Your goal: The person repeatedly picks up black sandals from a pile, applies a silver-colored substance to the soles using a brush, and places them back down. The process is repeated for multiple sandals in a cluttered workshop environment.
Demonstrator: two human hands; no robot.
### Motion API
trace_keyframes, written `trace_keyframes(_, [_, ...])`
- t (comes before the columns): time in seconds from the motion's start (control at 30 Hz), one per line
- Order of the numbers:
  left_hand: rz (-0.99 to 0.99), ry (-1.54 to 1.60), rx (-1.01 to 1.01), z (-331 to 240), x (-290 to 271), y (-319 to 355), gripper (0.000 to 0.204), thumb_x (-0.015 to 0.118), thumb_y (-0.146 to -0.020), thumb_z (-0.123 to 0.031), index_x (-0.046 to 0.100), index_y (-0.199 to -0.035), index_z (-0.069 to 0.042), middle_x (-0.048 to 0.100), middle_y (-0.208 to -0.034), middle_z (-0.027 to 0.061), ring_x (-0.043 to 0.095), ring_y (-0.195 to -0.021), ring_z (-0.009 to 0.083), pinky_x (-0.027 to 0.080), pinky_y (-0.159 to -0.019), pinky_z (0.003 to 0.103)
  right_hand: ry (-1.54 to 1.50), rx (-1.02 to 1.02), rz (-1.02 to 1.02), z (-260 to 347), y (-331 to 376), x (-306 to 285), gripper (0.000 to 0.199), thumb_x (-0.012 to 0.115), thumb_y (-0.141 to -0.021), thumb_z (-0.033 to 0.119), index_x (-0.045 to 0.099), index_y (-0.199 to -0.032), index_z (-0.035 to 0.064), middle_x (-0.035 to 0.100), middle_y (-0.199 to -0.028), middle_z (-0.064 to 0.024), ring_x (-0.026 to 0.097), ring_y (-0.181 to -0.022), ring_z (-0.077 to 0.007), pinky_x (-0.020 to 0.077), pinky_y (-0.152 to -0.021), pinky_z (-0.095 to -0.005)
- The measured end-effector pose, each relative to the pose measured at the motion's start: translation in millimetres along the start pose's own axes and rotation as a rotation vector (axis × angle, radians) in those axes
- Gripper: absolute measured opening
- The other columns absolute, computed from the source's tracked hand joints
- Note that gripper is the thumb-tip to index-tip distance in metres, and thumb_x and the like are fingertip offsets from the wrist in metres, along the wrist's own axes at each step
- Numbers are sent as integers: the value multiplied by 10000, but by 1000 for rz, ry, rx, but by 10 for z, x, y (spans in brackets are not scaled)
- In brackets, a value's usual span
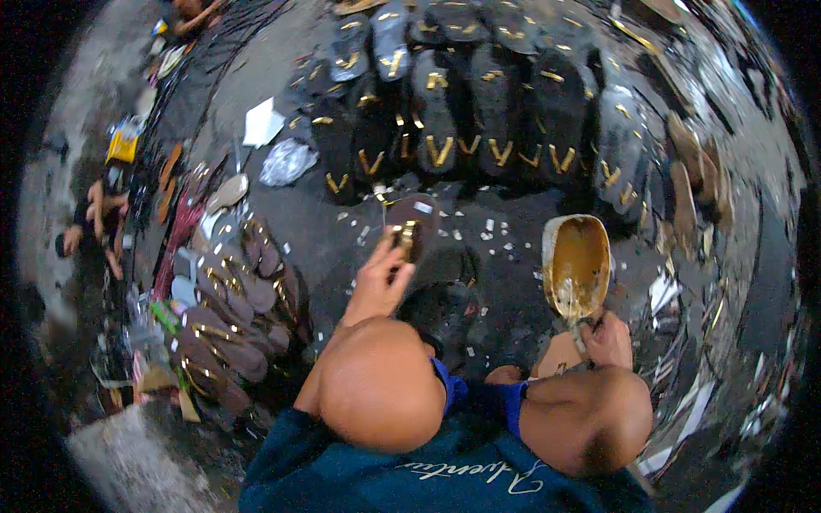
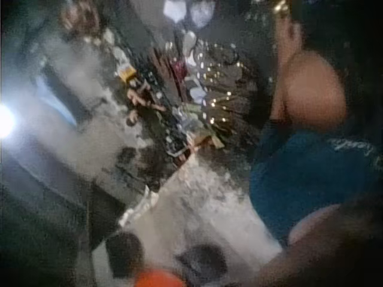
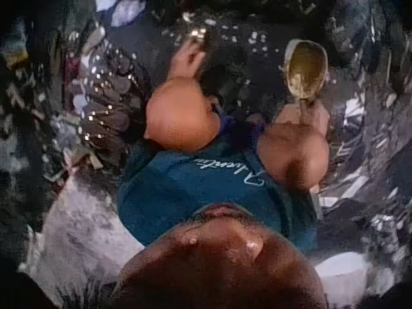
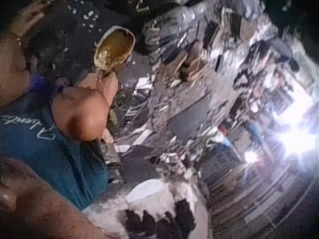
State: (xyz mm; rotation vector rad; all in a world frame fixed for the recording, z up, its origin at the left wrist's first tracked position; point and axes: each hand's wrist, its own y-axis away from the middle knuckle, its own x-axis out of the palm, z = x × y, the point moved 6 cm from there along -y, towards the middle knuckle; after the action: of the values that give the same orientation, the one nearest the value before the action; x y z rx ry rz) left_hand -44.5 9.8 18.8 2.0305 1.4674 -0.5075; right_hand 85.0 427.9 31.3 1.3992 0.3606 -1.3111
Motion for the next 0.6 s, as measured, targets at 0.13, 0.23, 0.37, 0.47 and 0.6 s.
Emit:
trace_keyframes(0.13, [260,-378,321,181,870,-506,662,606,-903,-385,393,-1440,-61,177,-1562,242,137,-1447,433,142,-1167,509,-359,49,357,320,67,-208,320,725,-810,230,630,-989,-18,684,-934,-165,654,-877,-289,511,-795,-384])
trace_keyframes(0.23, [260,-515,428,98,1017,-816,686,543,-920,-485,377,-1468,-108,149,-1581,209,113,-1467,380,43,-1166,544,-1014,-102,119,347,17,-328,255,686,-864,159,638,-1060,3,690,-972,-79,643,-925,-191,507,-836,-344])
trace_keyframes(0.37, [252,6,205,105,939,-1025,567,409,-1001,-424,431,-1434,-59,337,-1524,177,252,-1442,303,169,-1159,513,-1175,-357,-98,1042,-185,-747,290,706,-862,120,624,-1118,12,681,-1004,-63,633,-948,-159,502,-848,-311])
trace_keyframes(0.47, [441,1301,-211,-552,870,-1100,456,395,-1020,-314,521,-1328,-1,597,-1284,101,589,-1145,234,452,-1013,366,-1049,-457,-206,1625,-341,-927,261,730,-849,132,661,-1081,33,685,-1050,-92,650,-936,-179,505,-840,-315])
trace_keyframes(0.6, [475,1535,-91,-932,557,-1123,450,385,-1021,-317,532,-1307,-3,621,-1223,140,621,-1084,258,491,-966,414,-868,-1009,-520,2320,-547,-794,428,681,-725,-29,682,-1128,114,687,-1041,-70,655,-950,-278,497,-840,-388])
